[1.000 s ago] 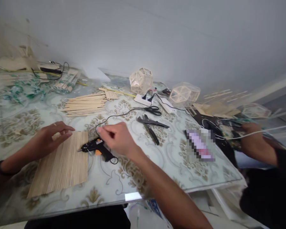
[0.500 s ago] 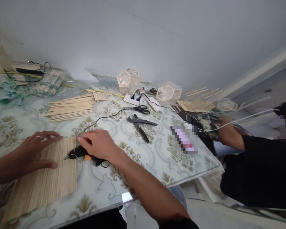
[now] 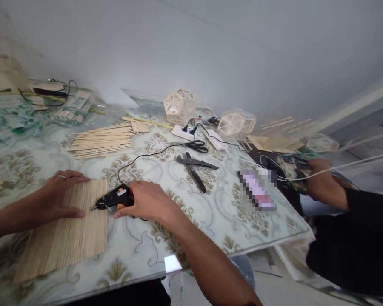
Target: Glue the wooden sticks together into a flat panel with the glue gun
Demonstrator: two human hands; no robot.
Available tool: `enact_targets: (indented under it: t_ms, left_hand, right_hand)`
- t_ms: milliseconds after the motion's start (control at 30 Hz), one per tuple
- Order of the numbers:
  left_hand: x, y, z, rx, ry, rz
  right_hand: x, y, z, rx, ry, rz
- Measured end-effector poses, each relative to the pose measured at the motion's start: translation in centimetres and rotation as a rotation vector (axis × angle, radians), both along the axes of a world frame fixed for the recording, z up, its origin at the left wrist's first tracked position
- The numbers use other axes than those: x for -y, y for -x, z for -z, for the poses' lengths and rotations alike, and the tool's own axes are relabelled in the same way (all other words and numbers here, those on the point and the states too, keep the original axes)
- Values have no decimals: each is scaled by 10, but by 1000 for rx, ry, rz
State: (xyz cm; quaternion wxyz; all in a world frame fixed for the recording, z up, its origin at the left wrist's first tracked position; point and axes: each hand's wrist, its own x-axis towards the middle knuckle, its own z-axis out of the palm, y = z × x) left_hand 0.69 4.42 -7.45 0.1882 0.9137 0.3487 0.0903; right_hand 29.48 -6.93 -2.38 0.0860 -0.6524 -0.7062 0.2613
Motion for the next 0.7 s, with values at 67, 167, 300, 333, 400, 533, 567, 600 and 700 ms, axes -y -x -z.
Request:
enact_targets:
  t_ms: [67,167,300,333,400,533,567,600,700]
  left_hand:
    - [3,-2,-4,-22,51,-13]
    - [8,-5,-7,0,69,0]
    - [12,-7,-11,2,87,-11]
    - [12,-7,-12,-2,93,-10]
    - [11,-8,-14,-8,107,-5]
    - [10,-9,-23,-39,152,-10]
    - [10,-9,-26,-56,166,-17]
    - [10,-10,-30,-69,176,-27]
    - [12,-11,-39,-100,188,-88]
  right_hand:
    - [2,1,1,7,1,-2]
    - [1,0,4,-10,3,15]
    - [-5,-4,7,-128,30,0]
    - [-7,-6,7,-168,35,-5]
    - [-11,-11,7,-253,29,-3]
    - [-17,-21,6,-437,-6,10]
    - [-18,-23,6,-487,-10,2]
    - [-18,-26,6,-538,-15,-6]
    - [-20,-30,5,-688,-47,-17]
